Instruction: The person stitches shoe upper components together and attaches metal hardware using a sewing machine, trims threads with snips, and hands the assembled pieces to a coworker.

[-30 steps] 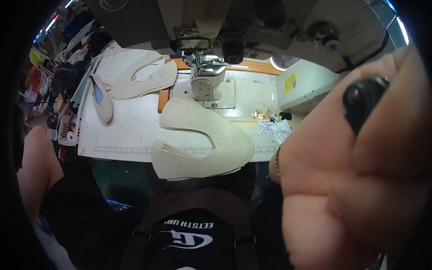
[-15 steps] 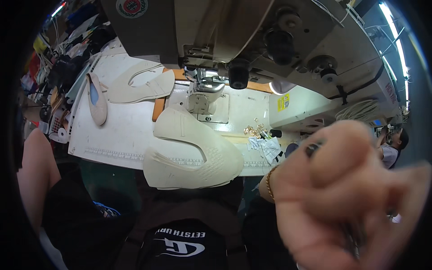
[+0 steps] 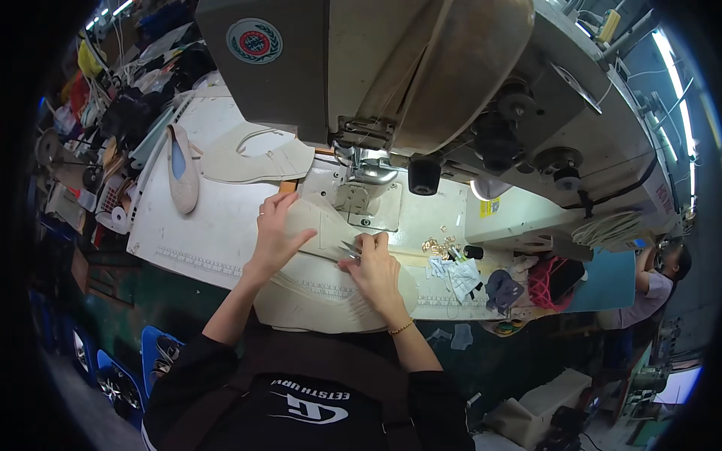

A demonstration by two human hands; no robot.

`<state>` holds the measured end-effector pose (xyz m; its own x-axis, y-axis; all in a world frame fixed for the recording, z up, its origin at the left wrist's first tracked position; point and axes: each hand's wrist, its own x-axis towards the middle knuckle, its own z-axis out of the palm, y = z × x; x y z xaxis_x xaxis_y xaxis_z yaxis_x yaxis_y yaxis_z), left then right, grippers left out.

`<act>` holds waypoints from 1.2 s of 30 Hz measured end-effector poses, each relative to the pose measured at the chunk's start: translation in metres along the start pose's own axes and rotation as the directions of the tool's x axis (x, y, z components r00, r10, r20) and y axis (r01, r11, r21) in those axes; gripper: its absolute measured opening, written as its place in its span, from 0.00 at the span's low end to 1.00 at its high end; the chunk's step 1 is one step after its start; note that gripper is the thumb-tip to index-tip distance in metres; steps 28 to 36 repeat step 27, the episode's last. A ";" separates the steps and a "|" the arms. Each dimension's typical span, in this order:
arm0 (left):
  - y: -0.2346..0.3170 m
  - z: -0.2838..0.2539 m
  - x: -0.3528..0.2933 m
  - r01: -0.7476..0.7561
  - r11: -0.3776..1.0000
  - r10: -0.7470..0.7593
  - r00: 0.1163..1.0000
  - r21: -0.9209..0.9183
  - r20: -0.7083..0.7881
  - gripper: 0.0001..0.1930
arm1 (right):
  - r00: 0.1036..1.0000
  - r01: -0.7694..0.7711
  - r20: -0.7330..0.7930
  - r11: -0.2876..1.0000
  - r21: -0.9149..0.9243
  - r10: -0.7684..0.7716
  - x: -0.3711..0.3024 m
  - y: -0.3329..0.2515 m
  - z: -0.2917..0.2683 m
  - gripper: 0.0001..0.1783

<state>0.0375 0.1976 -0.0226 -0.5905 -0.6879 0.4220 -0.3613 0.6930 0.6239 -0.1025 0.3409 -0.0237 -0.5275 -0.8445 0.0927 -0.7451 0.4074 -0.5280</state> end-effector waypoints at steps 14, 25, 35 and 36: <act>0.063 -0.049 0.101 0.662 0.452 -0.117 0.708 -0.597 0.696 0.18 | 0.968 0.095 -0.215 0.608 0.788 0.127 0.014 -0.014 -0.087 0.07; 0.086 -0.048 0.126 0.673 0.498 -0.219 0.708 -0.547 0.672 0.27 | 0.940 0.156 -0.287 0.519 0.840 0.183 0.035 -0.002 -0.090 0.04; 0.084 -0.045 0.126 0.663 0.523 -0.221 0.713 -0.536 0.666 0.28 | 0.947 0.136 -0.270 0.541 0.830 0.176 0.034 0.002 -0.088 0.06; 0.084 -0.045 0.126 0.663 0.523 -0.221 0.713 -0.536 0.666 0.28 | 0.947 0.136 -0.270 0.541 0.830 0.176 0.034 0.002 -0.088 0.06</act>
